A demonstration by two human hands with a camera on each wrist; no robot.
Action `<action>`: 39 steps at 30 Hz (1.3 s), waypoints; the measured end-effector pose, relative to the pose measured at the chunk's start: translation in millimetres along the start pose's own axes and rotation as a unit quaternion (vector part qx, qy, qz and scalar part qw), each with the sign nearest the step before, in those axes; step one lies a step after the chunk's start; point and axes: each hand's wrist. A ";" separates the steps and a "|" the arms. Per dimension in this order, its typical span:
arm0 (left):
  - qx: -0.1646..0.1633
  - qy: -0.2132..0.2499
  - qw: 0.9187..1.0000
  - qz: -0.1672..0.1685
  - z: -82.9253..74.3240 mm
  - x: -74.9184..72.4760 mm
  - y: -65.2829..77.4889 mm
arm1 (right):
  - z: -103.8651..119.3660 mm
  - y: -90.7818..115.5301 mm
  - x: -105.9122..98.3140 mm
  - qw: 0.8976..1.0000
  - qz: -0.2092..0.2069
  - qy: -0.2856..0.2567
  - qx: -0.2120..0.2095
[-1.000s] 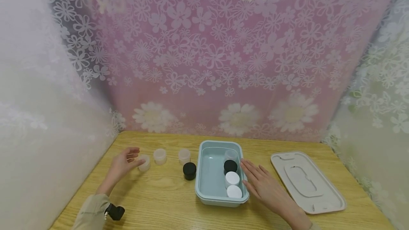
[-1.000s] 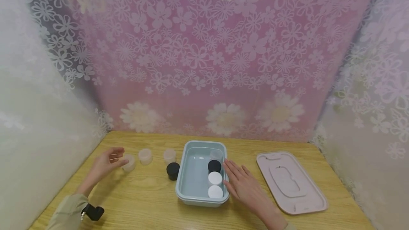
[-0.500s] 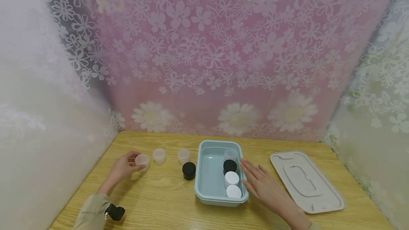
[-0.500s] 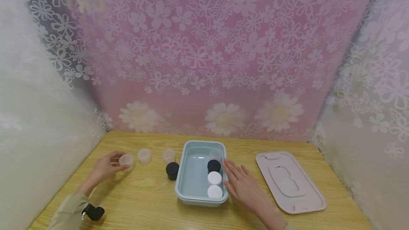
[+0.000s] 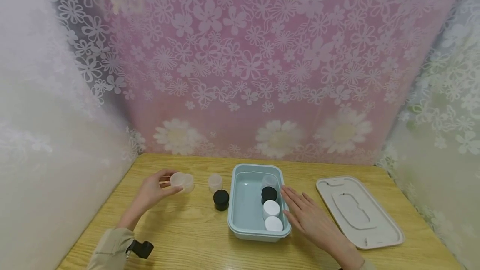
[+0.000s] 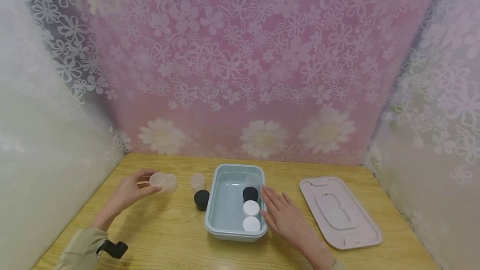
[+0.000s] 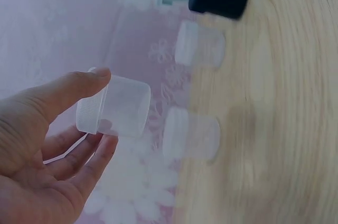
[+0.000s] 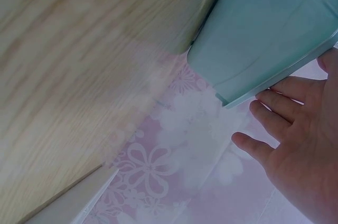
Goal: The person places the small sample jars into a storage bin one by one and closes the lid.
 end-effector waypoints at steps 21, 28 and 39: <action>0.118 0.072 0.984 0.111 -87.1 48.1 -31.4 | 1.4 -0.9 -1.4 1.000 0.023 -0.013 0.013; 0.170 0.065 0.966 0.184 -107.2 70.5 -45.0 | 0.5 -0.6 -0.9 1.000 0.023 -0.012 0.013; 0.202 -0.012 0.939 0.279 -119.4 103.7 -56.3 | 0.2 -0.6 0.8 1.000 0.014 -0.010 0.007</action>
Point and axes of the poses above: each hand's wrist, its own y-axis away from the middle knuckle, its own x-axis out of the palm, z = x × y, and after that the axes turned 6 degrees about z, right-handed
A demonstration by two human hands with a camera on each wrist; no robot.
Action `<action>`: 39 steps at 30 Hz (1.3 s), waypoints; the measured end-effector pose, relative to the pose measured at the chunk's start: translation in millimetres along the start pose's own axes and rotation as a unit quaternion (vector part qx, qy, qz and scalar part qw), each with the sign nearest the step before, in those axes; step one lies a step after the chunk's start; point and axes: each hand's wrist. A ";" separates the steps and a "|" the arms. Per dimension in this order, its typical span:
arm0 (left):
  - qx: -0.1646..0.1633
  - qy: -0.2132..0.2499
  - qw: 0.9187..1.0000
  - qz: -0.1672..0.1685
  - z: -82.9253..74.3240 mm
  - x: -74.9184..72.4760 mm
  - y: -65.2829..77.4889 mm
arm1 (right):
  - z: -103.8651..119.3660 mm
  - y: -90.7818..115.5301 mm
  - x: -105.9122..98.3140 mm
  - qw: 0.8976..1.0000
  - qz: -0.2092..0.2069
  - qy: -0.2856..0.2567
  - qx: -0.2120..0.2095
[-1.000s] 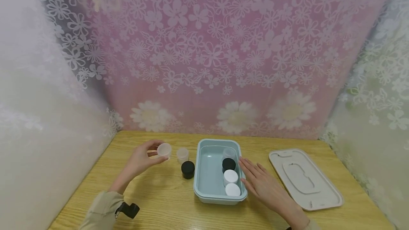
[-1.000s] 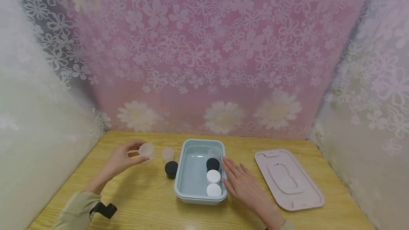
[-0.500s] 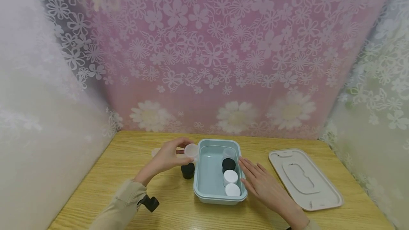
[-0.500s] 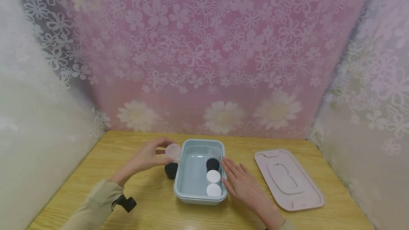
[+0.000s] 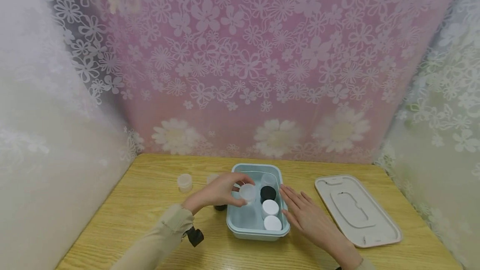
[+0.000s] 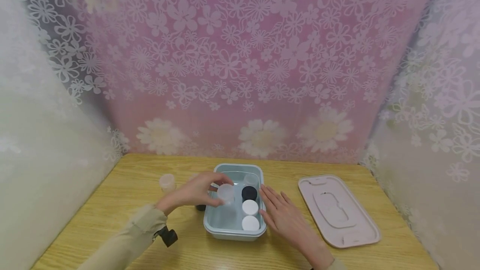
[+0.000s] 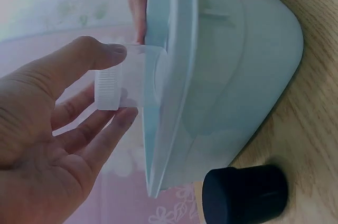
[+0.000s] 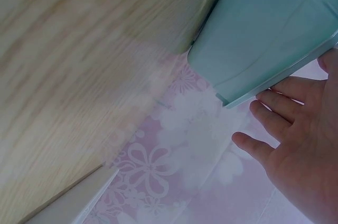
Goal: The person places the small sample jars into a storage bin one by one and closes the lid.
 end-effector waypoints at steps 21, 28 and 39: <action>-0.074 -0.212 0.961 0.162 -23.5 37.8 -23.0 | 0.1 0.5 -0.9 1.000 -0.014 0.009 -0.010; -0.057 -0.187 0.960 0.199 -26.2 30.8 -18.7 | 0.5 1.0 -1.2 1.000 -0.008 0.009 -0.004; -0.020 -0.078 0.993 0.088 -15.5 4.7 -9.4 | 0.7 1.7 -0.7 1.000 -0.015 0.008 -0.004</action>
Point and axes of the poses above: each hand's wrist, its own y-axis away from the middle knuckle, its own x-axis out of the palm, z = x × y, and after that the axes turned 6 degrees about z, right-handed
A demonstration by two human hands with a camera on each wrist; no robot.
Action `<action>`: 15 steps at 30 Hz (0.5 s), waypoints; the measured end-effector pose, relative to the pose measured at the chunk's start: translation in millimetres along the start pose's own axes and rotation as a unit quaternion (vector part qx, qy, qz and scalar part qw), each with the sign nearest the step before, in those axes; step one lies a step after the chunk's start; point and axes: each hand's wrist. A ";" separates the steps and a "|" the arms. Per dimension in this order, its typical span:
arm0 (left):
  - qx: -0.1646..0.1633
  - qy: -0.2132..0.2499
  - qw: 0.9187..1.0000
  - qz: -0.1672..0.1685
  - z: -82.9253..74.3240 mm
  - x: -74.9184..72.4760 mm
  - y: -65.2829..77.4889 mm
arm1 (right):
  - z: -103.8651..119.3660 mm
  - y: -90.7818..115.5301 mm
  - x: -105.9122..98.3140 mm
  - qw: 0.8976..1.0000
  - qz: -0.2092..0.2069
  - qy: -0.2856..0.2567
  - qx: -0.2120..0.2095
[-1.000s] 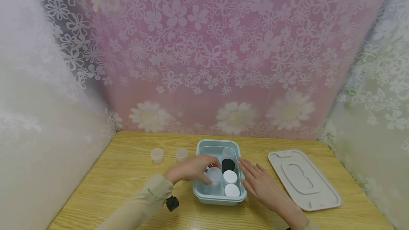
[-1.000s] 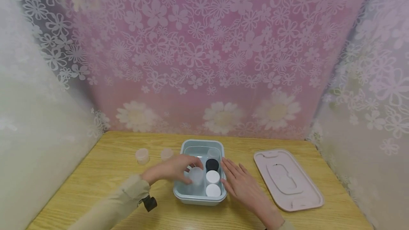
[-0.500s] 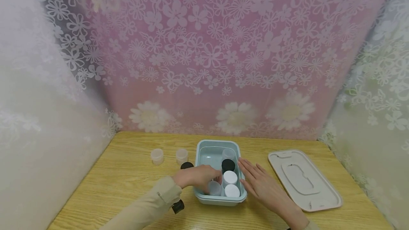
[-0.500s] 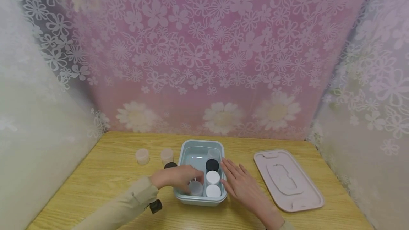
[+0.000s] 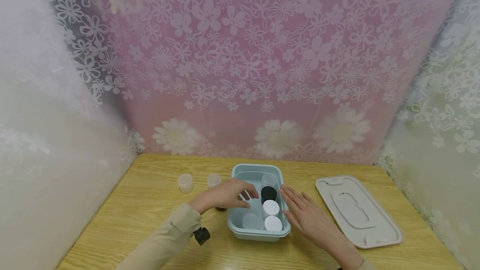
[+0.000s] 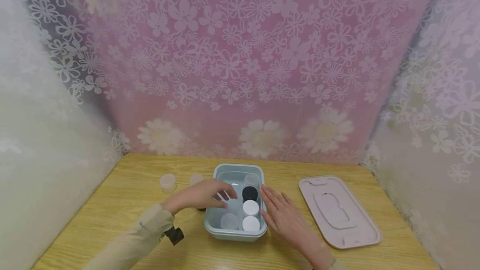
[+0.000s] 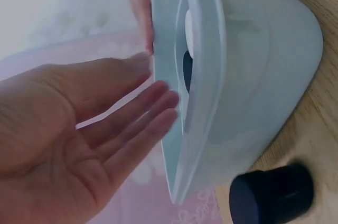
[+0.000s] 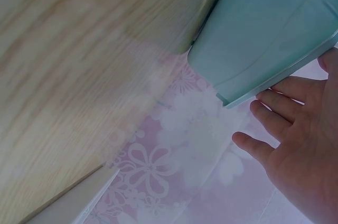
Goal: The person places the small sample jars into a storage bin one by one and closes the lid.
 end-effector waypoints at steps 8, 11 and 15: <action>-0.016 0.083 0.985 -0.150 18.8 -5.2 15.2 | -0.3 -0.8 -0.3 1.000 0.005 0.003 0.003; -0.024 0.131 0.965 -0.227 23.9 -6.5 21.0 | 0.0 -0.9 -0.5 1.000 0.005 0.000 0.004; -0.025 0.190 0.926 -0.325 33.0 -7.8 27.4 | 0.2 -1.7 -1.0 1.000 0.011 -0.004 0.004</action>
Point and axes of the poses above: each hand's wrist, its own y-axis away from the middle knuckle, its own x-axis out of the palm, z = x × y, and after that the axes turned 6 degrees about z, right-handed
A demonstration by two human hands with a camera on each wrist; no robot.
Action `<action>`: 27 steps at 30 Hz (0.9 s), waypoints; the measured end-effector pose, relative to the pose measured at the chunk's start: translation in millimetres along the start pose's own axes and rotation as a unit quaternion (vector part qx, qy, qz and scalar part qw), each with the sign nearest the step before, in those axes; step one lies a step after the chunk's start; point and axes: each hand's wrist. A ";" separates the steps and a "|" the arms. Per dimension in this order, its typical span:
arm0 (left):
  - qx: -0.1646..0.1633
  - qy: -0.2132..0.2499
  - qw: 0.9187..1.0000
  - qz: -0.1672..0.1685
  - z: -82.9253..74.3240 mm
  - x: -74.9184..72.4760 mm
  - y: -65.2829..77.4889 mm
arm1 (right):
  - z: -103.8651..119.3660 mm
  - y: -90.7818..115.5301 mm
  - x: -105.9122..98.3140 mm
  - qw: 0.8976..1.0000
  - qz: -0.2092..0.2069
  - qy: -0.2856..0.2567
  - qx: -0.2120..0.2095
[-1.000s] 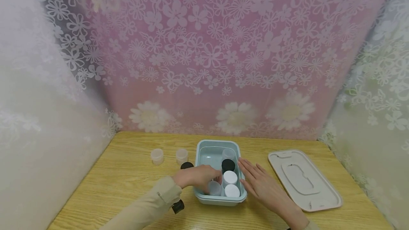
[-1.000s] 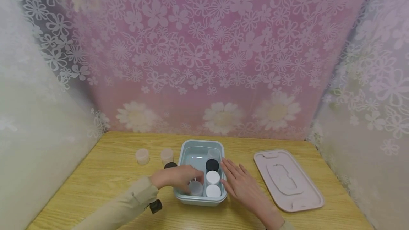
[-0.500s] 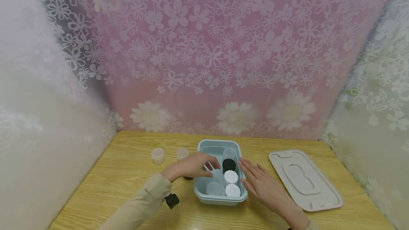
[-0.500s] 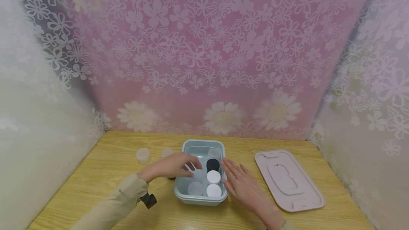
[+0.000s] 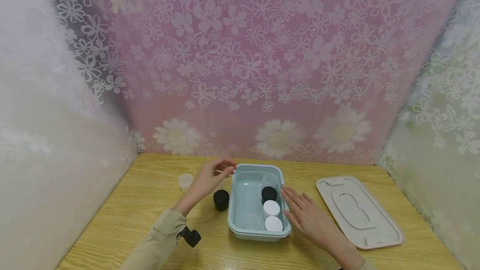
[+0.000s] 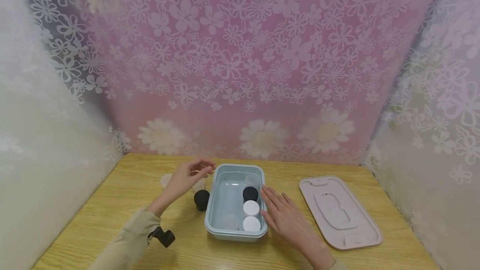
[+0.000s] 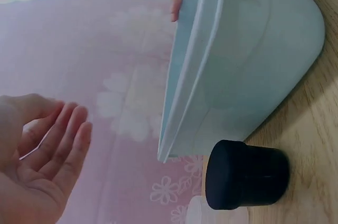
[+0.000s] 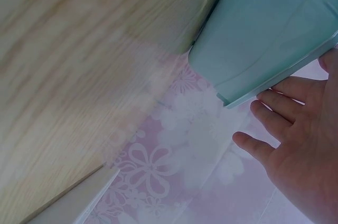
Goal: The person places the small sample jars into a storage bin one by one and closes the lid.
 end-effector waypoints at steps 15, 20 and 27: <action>-0.026 0.040 0.985 -0.165 42.4 -42.9 22.3 | 0.4 0.5 -0.7 1.000 0.009 -0.007 0.003; -0.070 0.005 0.978 -0.197 59.0 -62.0 32.4 | -0.1 -0.1 -0.7 1.000 0.012 -0.010 0.007; -0.123 -0.036 0.977 -0.168 86.4 -72.9 47.5 | -0.2 0.2 1.7 1.000 0.002 0.001 0.003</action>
Point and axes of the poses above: each hand's wrist, its own y-axis away from the middle knuckle, its own x-axis out of the palm, z = x × y, and after that the axes turned 6 degrees about z, right-handed
